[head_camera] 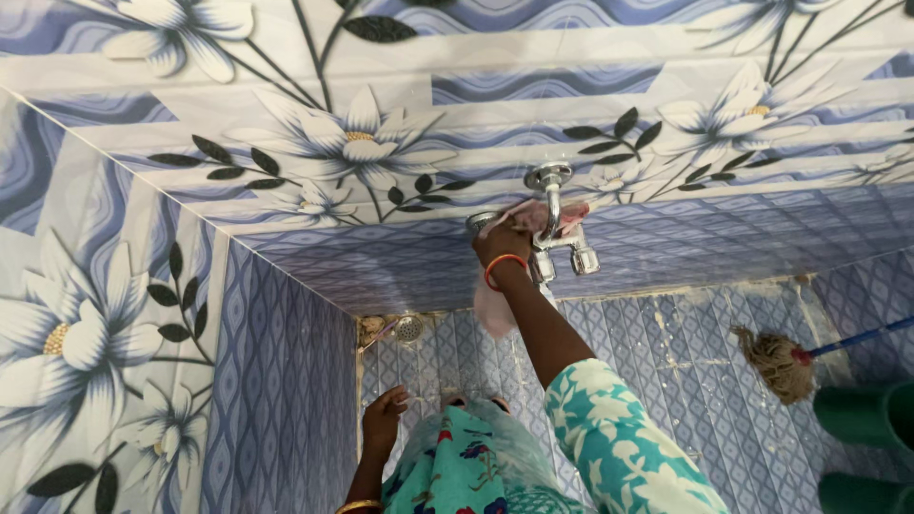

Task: The person wipes a metal tap fixture with a cloth, cleaning different parts of the faucet and the surrounding tiled wall area.

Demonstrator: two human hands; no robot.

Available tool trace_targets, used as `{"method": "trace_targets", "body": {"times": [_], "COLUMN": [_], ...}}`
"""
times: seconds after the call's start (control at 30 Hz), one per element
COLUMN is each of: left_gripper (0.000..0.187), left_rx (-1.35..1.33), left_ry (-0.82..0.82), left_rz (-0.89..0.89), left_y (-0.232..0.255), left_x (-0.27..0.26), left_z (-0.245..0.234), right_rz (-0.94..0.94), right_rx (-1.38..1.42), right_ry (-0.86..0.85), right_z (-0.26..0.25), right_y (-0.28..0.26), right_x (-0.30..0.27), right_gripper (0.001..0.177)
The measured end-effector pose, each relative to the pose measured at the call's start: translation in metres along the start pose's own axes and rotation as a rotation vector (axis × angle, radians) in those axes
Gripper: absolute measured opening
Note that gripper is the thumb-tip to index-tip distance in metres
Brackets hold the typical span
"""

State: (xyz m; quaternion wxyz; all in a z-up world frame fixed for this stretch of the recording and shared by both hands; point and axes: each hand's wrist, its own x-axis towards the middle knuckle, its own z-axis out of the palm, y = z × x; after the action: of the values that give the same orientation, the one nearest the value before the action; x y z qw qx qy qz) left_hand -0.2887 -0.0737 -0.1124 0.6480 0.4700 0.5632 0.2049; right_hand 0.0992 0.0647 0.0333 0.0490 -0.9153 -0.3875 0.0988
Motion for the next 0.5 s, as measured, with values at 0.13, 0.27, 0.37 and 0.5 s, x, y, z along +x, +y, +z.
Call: {"method": "trace_targets", "body": {"times": [0.13, 0.27, 0.37, 0.5], "left_gripper": [0.034, 0.039, 0.039, 0.044], "left_rx": [0.043, 0.892, 1.149, 0.930], "left_ry": [-0.058, -0.116, -0.136, -0.164], "left_rz": [0.092, 0.268, 0.225, -0.084], "left_y": [-0.030, -0.060, -0.069, -0.066], "left_x": [-0.004, -0.016, -0.021, -0.019], "left_z": [-0.015, -0.035, -0.039, -0.043], "right_rz": [-0.057, -0.295, -0.462, -0.568], "right_rx": [-0.133, -0.362, -0.576, -0.845], "right_ry": [0.070, 0.224, 0.239, 0.205], "right_z": [0.006, 0.013, 0.024, 0.018], "right_y": [-0.006, -0.007, -0.008, -0.013], "right_x": [-0.011, -0.039, -0.064, -0.068], "right_gripper": [0.056, 0.054, 0.054, 0.055]}}
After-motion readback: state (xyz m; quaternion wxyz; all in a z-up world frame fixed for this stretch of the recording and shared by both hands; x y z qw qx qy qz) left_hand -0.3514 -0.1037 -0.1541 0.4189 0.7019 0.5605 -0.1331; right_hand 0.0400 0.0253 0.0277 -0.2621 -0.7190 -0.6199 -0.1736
